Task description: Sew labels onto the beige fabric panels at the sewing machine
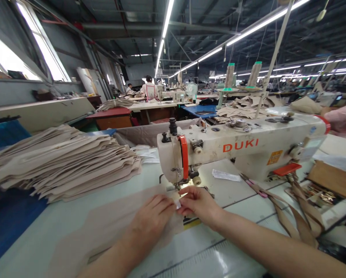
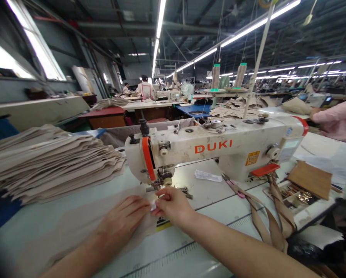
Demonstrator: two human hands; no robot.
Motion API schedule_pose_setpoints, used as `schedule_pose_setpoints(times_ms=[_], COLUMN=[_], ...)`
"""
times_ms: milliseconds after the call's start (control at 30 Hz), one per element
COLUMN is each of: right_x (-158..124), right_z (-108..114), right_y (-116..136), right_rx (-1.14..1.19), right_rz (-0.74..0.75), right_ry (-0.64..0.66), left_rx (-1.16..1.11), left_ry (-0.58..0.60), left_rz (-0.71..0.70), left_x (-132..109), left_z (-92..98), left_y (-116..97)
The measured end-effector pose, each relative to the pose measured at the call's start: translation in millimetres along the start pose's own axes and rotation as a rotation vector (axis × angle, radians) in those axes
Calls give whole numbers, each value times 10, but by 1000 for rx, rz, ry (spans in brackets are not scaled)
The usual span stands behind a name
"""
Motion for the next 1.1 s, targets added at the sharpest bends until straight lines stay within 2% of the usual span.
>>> schedule_pose_setpoints(times_ms=[67, 133, 200, 267, 333, 467, 667, 900, 1100], right_x=[-105, -271, -457, -589, -643, -642, -651, -645, -641], right_z=[67, 80, 17, -44, -72, -101, -119, -115, -98], right_y=[45, 94, 82, 9, -48, -58, -26, -34, -47], right_rx=[-135, -463, -870, -1137, -1258, -1350, -1396, -1392, -1380], right_rz=[128, 390, 692, 856, 885, 868, 843, 829, 834], right_ry=[-78, -110, -41, 56, 78, 46, 58, 64, 72], left_rx=[-41, -100, -163, -215, -240, -215, -176, -126, -82], left_ry=[-5, -3, 7, 32, 95, 228, 287, 218, 84], left_rz=[52, 117, 159, 161, 132, 50, -4, -38, -56], left_x=[-17, -35, -48, -50, -40, 2, 0, -62, -91], left_z=[-33, -66, -92, -105, -110, -98, -134, -221, -248], left_y=[64, 123, 161, 174, 168, 148, 148, 153, 131])
Point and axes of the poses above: each hand's wrist, its own x-axis towards the middle knuckle, its own z-axis out of the back of the hand, y = z × x, the point moved 3 cm from there along x, towards the middle knuckle, and after that the axes turned 11 degrees about -z, right-handed, at the moved point
